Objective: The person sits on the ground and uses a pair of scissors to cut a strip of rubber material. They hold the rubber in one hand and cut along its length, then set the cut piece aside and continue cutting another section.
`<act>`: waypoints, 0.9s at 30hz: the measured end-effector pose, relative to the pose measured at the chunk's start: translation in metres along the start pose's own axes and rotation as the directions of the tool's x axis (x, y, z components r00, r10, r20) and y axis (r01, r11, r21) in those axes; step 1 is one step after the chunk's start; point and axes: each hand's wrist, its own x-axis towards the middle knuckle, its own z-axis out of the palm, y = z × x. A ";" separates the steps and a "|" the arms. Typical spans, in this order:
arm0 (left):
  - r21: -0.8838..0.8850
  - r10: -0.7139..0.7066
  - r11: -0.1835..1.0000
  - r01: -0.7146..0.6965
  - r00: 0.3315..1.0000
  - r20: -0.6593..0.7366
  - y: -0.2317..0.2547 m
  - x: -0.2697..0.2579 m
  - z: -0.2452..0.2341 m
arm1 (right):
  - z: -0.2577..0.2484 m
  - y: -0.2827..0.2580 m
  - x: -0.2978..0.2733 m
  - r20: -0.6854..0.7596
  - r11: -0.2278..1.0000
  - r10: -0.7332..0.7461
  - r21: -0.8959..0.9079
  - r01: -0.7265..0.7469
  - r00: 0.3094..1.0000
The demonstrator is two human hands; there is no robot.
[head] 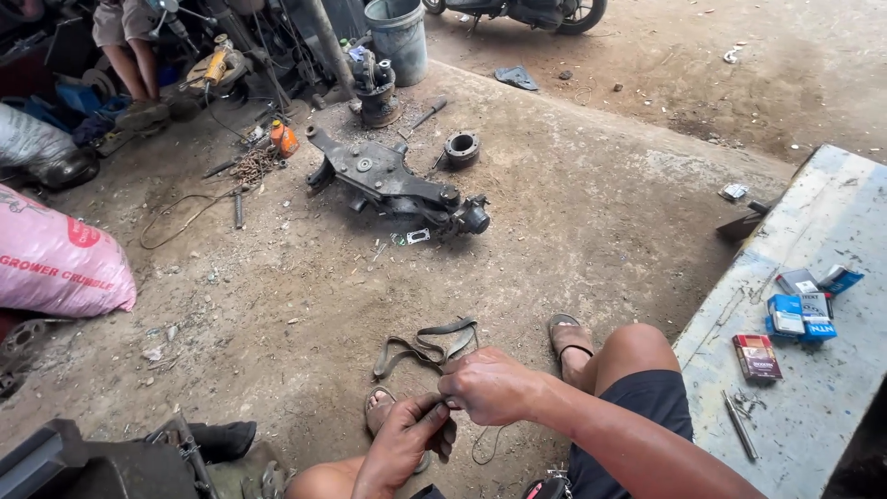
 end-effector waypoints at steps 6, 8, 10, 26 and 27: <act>-0.167 -0.062 0.983 0.079 0.992 0.107 -0.021 -0.001 -0.016 | -0.006 0.007 0.003 -0.175 0.936 -0.063 0.331 0.119 0.983; -0.323 0.101 0.943 -0.077 0.993 0.060 -0.035 0.001 -0.021 | -0.005 0.014 0.006 -0.170 0.834 0.016 0.546 0.080 0.985; -0.466 0.252 0.854 -0.231 0.967 -0.017 -0.019 -0.001 -0.014 | 0.007 0.019 0.010 -0.144 0.682 0.086 0.730 0.047 0.986; 0.703 0.770 0.627 -0.336 0.407 -0.492 0.066 -0.021 -0.021 | 0.005 0.013 0.012 -0.226 0.931 0.038 0.362 0.048 0.973; 0.761 0.748 0.602 -0.239 0.501 -0.434 0.065 -0.027 -0.022 | 0.003 0.012 0.011 -0.251 0.925 0.009 0.369 0.087 0.968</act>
